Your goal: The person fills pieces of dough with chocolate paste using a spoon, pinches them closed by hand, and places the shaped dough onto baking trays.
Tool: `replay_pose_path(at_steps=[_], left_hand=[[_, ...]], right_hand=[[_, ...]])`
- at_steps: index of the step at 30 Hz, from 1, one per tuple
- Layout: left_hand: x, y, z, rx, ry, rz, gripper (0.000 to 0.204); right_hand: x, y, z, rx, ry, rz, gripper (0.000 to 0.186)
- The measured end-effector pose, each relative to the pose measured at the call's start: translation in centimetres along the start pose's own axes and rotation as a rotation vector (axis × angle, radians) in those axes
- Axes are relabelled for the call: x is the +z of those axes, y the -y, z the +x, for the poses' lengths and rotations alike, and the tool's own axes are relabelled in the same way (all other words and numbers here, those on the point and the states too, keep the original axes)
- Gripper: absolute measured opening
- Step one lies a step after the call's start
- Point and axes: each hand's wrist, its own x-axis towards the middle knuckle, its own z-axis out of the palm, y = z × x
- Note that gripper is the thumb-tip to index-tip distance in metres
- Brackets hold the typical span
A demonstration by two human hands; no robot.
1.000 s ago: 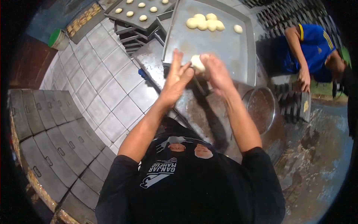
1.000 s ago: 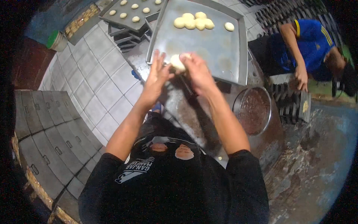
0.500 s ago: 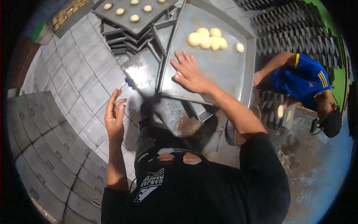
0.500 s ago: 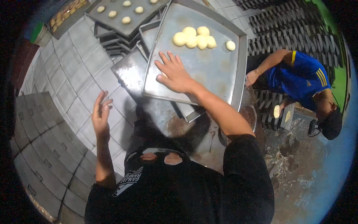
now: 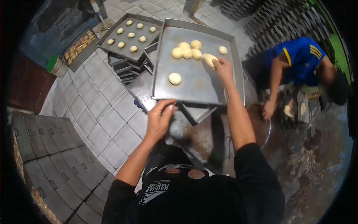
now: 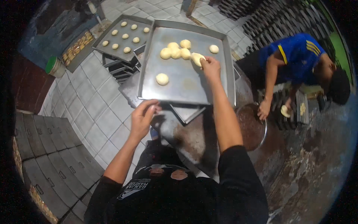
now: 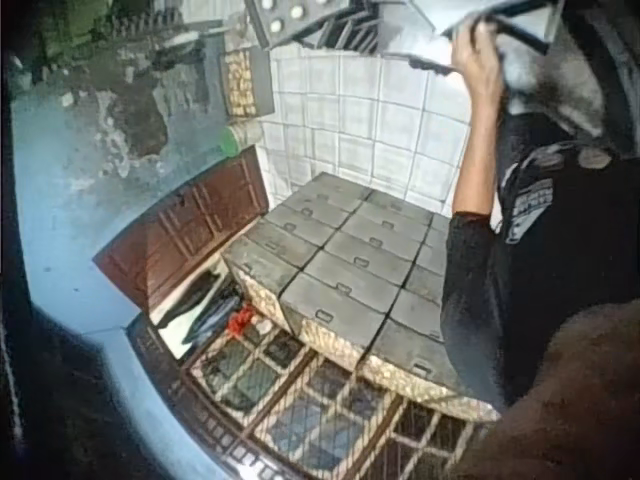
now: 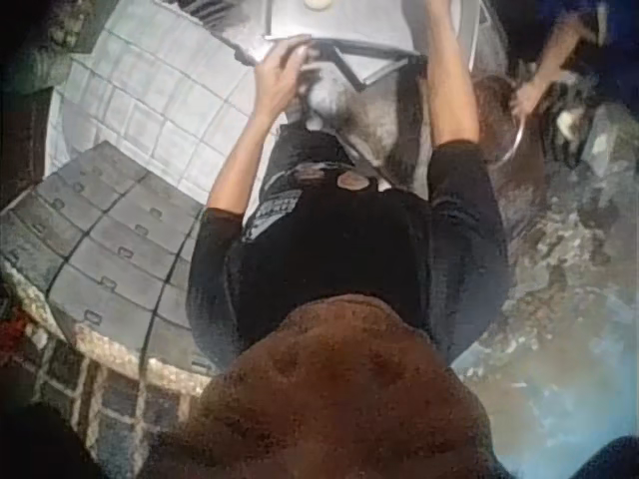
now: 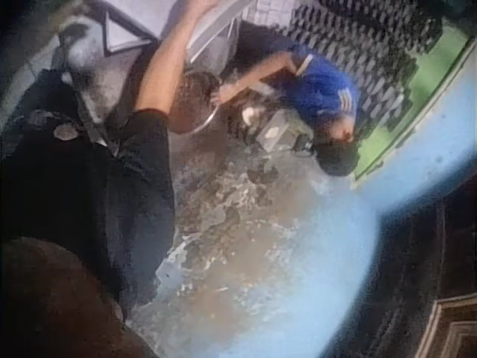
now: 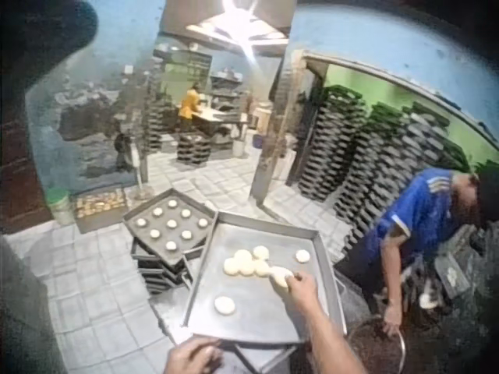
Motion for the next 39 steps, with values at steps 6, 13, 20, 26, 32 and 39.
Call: replay_pose_path(at_steps=[6,13,20,26,32,39], left_hand=[[14.9,1.0,-4.4,-0.336,0.088,-0.543,0.041],[25.1,8.2,-18.0,-0.287,0.228,-0.179,0.036],[31.6,6.8,-23.6,-0.421,0.295,-0.075,0.042],[24.4,18.3,-25.0,-0.557,0.540,0.196,0.032],[23.6,19.3,-25.1,-0.475,0.602,0.228,0.028],[27.6,14.5,-14.0,-0.603,0.611,-0.051,0.061]], right_hand=[[-5.7,1.4,-27.6,-0.187,-0.005,-0.025,0.032],[-12.2,-5.3,-46.0,0.081,-0.289,0.075,0.032],[-17.0,-8.1,-54.6,0.263,-0.338,0.654,0.029],[-16.6,-11.1,-54.9,0.400,-0.232,0.005,0.018],[-13.9,-14.1,-51.2,-0.185,-0.163,-0.192,0.015],[-15.2,-31.3,-42.3,0.182,-0.350,-0.806,0.025]])
